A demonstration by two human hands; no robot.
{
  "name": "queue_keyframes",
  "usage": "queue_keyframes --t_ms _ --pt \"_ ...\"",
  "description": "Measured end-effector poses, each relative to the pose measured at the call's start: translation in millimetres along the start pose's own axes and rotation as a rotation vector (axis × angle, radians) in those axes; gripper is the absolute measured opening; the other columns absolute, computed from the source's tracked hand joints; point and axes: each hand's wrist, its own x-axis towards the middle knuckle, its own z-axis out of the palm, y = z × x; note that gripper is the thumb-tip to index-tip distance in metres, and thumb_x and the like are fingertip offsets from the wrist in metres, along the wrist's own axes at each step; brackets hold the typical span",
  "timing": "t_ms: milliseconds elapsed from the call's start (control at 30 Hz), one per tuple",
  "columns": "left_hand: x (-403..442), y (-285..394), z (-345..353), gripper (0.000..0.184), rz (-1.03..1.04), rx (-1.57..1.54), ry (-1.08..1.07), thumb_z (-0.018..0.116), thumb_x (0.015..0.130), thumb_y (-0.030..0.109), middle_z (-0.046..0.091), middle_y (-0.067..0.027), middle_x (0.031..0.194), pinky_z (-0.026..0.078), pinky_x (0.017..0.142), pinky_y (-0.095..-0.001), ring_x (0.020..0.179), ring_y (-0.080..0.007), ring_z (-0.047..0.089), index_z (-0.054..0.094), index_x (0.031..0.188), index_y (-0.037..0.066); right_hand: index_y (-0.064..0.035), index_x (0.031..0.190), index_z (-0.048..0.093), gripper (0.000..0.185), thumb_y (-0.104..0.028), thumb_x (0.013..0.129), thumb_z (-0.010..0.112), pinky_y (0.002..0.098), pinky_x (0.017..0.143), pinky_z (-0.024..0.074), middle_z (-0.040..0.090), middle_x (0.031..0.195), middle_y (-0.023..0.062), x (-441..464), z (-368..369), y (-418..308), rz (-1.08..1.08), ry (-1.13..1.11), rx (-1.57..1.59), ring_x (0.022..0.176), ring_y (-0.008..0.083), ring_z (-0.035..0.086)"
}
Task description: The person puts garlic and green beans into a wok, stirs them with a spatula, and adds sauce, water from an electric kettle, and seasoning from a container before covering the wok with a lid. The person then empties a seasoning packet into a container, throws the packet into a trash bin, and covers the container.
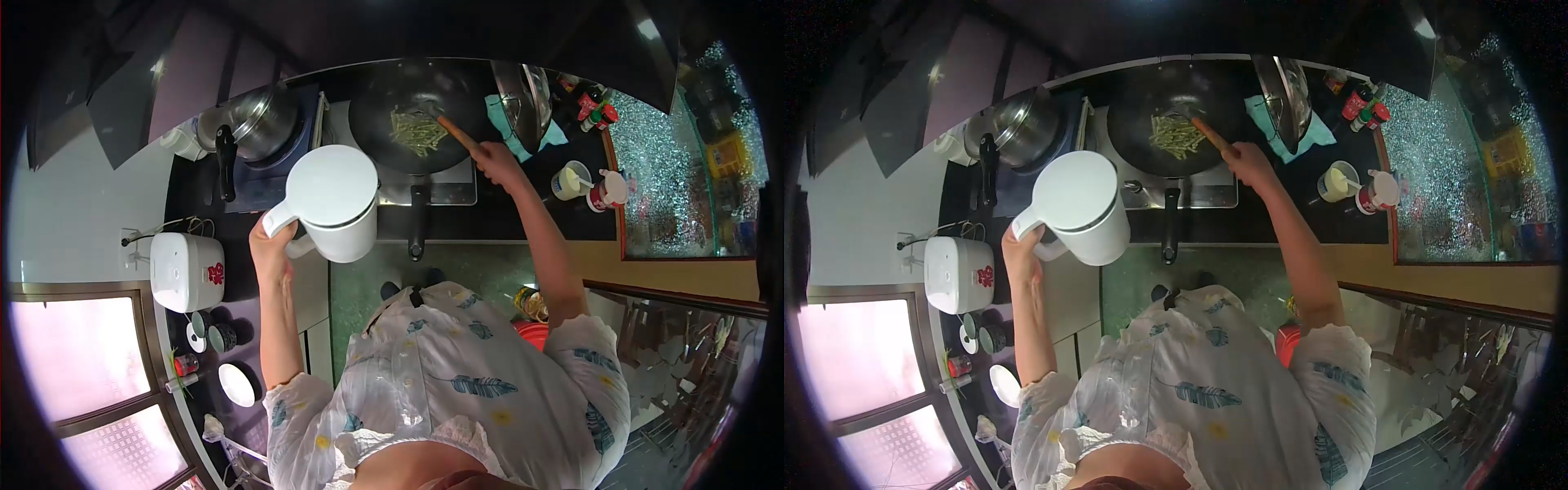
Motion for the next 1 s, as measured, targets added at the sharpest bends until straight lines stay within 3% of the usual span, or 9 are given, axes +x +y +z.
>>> queue_keyframes --t_ms 33,133,167,267,367,467,500,600,1000 --pt "4.7 -1.2 7.6 0.025 -0.012 0.014 -0.015 0.07 0.075 -0.002 0.068 -0.0029 0.091 0.046 0.077 -0.0233 0.083 -0.0099 0.062 0.067 0.099 -0.001 -0.0066 0.091 0.061 0.028 -0.033 0.095 0.054 0.0294 0.041 0.0368 0.052 0.064 0.0002 -8.2 0.0 2.7 -0.041 0.035 -0.057 0.052 0.0098 0.049" --pt "19.2 -9.1 25.9 0.02 -0.016 0.071 -0.085 0.069 0.076 0.0 0.067 -0.001 0.087 0.045 0.072 -0.0219 0.078 -0.0077 0.06 0.068 0.096 0.0 -0.0001 0.097 0.062 0.037 -0.036 0.09 0.056 0.0402 0.054 0.0489 0.063 0.076 0.0152 -6.4 18.8 34.6 -0.216 0.233 -0.431 0.06 0.0278 0.063" --pt "23.9 -11.8 29.9 0.02 -0.016 0.095 -0.111 0.069 0.076 0.0 0.067 -0.0009 0.087 0.045 0.072 -0.022 0.077 -0.0078 0.06 0.068 0.096 0.0 -0.0013 0.101 0.062 0.036 -0.035 0.092 0.054 0.0351 0.053 0.0496 0.063 0.078 0.0118 -8.6 19.6 39.1 -0.163 0.18 -0.362 0.064 0.021 0.063" --pt "39.2 -20.0 41.3 0.02 -0.028 0.158 -0.142 0.068 0.076 0.002 0.067 -0.001 0.085 0.046 0.07 -0.0229 0.076 -0.0077 0.06 0.068 0.096 0.0 -0.0025 0.103 0.064 0.033 -0.031 0.096 0.05 0.0276 0.05 0.047 0.06 0.076 0.0047 -52.0 21.5 13.1 0.122 0.045 0.409 0.061 0.0119 0.057" --pt "49.3 -19.6 55.2 0.022 -0.05 0.218 -0.159 0.069 0.076 0.003 0.068 -0.0033 0.087 0.048 0.069 -0.0238 0.076 -0.0085 0.061 0.068 0.097 -0.001 0.0003 0.11 0.059 0.033 -0.028 0.099 0.045 0.0218 0.046 0.0422 0.052 0.074 -0.0011 -72.4 36.4 27.0 0.202 -0.216 1.188 0.056 0.0058 0.047" --pt "56.0 -13.8 70.8 0.022 -0.042 0.289 -0.2 0.07 0.075 0.004 0.069 -0.0048 0.087 0.049 0.069 -0.0245 0.076 -0.0097 0.062 0.069 0.096 -0.003 0.0057 0.118 0.051 0.036 -0.025 0.1 0.044 0.0222 0.045 0.0403 0.046 0.074 -0.0006 -77.7 63.3 38.3 0.209 -0.767 2.053 0.053 0.007 0.044" --pt "58.6 -11.0 74.9 0.021 -0.028 0.32 -0.213 0.07 0.075 0.006 0.069 -0.0053 0.085 0.049 0.069 -0.025 0.075 -0.0098 0.062 0.07 0.094 -0.003 0.0086 0.121 0.046 0.037 -0.021 0.1 0.042 0.0219 0.046 0.0405 0.043 0.075 0.0006 -81.7 69.2 33.9 0.204 -0.811 2.184 0.055 0.0078 0.046" --pt "77.8 -21.9 82.0 0.023 0.037 0.423 -0.238 0.071 0.075 0.006 0.069 -0.0049 0.084 0.049 0.068 -0.0246 0.074 -0.0092 0.062 0.07 0.095 -0.004 0.0092 0.119 0.047 0.035 -0.019 0.099 0.04 0.0218 0.046 0.0412 0.044 0.075 0.0019 -85.3 81.9 33.2 0.258 -0.879 2.362 0.055 0.0085 0.047" --pt "127.5 -39.2 94.2 0.033 0.086 0.735 -0.354 0.074 0.069 0.023 0.071 -0.0126 0.079 0.051 0.067 -0.0308 0.069 -0.0187 0.069 0.072 0.091 -0.001 0.0092 0.119 0.047 0.034 -0.017 0.098 0.041 0.0221 0.049 0.0433 0.045 0.076 0.0023 -86.7 98.3 34.5 0.246 -0.956 2.453 0.057 0.0089 0.049"
